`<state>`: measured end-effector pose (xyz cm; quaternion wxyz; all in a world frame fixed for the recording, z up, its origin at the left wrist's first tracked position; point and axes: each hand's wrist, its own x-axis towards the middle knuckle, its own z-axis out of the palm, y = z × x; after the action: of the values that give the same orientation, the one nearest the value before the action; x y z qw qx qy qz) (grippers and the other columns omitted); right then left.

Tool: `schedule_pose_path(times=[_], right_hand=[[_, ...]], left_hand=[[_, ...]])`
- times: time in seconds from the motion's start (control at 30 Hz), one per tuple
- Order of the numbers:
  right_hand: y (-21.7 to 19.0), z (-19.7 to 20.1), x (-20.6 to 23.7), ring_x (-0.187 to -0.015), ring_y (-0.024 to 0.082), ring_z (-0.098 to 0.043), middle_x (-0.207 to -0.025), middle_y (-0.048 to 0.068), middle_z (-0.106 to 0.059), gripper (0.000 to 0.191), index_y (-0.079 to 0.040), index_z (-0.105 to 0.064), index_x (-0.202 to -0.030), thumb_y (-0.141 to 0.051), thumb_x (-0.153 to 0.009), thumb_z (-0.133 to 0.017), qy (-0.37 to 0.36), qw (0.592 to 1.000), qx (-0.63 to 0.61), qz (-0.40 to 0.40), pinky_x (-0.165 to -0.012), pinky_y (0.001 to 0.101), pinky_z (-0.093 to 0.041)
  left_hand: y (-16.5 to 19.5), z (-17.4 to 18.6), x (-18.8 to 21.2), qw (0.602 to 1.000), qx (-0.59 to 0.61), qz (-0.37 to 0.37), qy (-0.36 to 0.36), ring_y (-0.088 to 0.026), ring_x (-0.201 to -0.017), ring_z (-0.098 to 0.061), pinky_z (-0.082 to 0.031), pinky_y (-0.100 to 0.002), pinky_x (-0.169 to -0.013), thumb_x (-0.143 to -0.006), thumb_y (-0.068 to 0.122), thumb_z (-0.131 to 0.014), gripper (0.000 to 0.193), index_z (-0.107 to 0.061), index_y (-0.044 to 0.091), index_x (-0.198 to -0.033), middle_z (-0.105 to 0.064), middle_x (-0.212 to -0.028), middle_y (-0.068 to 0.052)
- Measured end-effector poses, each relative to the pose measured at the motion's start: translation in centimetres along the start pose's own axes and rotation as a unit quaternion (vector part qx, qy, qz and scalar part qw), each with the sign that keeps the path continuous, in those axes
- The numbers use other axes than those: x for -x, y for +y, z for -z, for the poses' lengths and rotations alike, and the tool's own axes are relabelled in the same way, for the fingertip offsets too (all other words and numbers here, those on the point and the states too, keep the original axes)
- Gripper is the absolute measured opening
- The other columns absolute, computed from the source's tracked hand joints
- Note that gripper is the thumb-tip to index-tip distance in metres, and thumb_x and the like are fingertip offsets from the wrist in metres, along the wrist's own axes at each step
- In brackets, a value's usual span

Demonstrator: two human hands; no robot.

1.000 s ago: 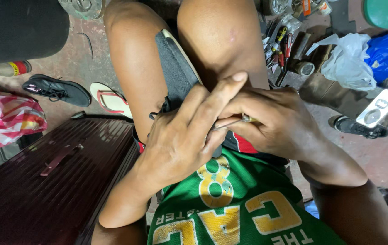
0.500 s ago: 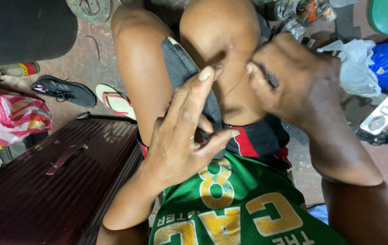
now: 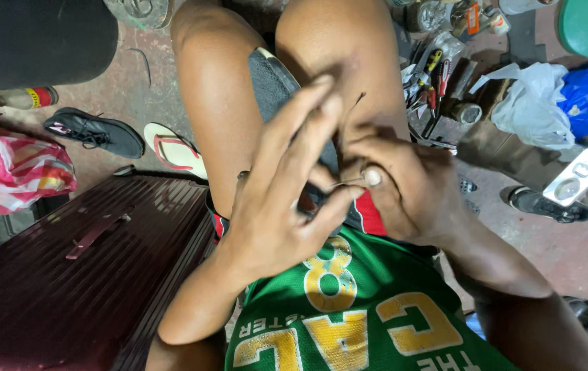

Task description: The person sits on the floor and sews a black sneaker using a needle and thread. They repeatedly pass the needle through the shoe's upper and sole, pull the thread, and adjust the shoe's position to continue stitching.

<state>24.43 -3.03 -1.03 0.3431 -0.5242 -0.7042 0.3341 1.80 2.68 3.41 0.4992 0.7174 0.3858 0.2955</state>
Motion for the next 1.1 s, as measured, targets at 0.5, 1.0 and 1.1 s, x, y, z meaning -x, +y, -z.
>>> schedule_pose_path(times=[0.5,1.0,1.1], right_hand=[[-1.4,-4.6,-2.1,-0.077,0.002,-0.044,-0.117,0.008,-0.064,0.07,0.004,-0.043,-0.135,0.001,-0.082,-0.088,0.029,0.959,-0.227,-0.166,-0.069,0.0168,-0.04],[-0.5,-6.5,-2.6,-0.062,-0.001,-0.037,-0.102,-0.001,-0.055,0.07,-0.001,-0.046,-0.137,0.004,-0.085,-0.093,0.065,0.971,-0.174,-0.147,-0.054,0.0132,-0.028],[0.0,-6.6,-2.4,-0.067,0.0,-0.039,-0.103,0.0,-0.056,0.063,-0.001,-0.047,-0.134,0.005,-0.091,-0.093,0.049,0.972,-0.193,-0.123,-0.059,0.0145,-0.031]], left_hand=[[-6.9,-1.8,12.1,0.972,-0.177,0.144,0.057,-0.036,-0.064,-0.067,-0.052,-0.046,-0.058,-0.083,0.012,-0.071,0.028,-0.067,-0.005,-0.105,-0.066,-0.076,-0.017],[-7.7,2.3,18.0,0.916,-0.044,0.264,0.299,-0.01,-0.063,-0.046,-0.044,-0.029,-0.062,-0.104,0.016,-0.066,0.015,-0.06,0.006,-0.095,-0.052,-0.071,-0.003],[-7.2,1.9,16.8,0.928,-0.108,0.218,0.283,-0.011,-0.064,-0.051,-0.046,-0.027,-0.059,-0.089,0.019,-0.078,0.032,-0.066,0.004,-0.114,-0.06,-0.081,-0.005]])
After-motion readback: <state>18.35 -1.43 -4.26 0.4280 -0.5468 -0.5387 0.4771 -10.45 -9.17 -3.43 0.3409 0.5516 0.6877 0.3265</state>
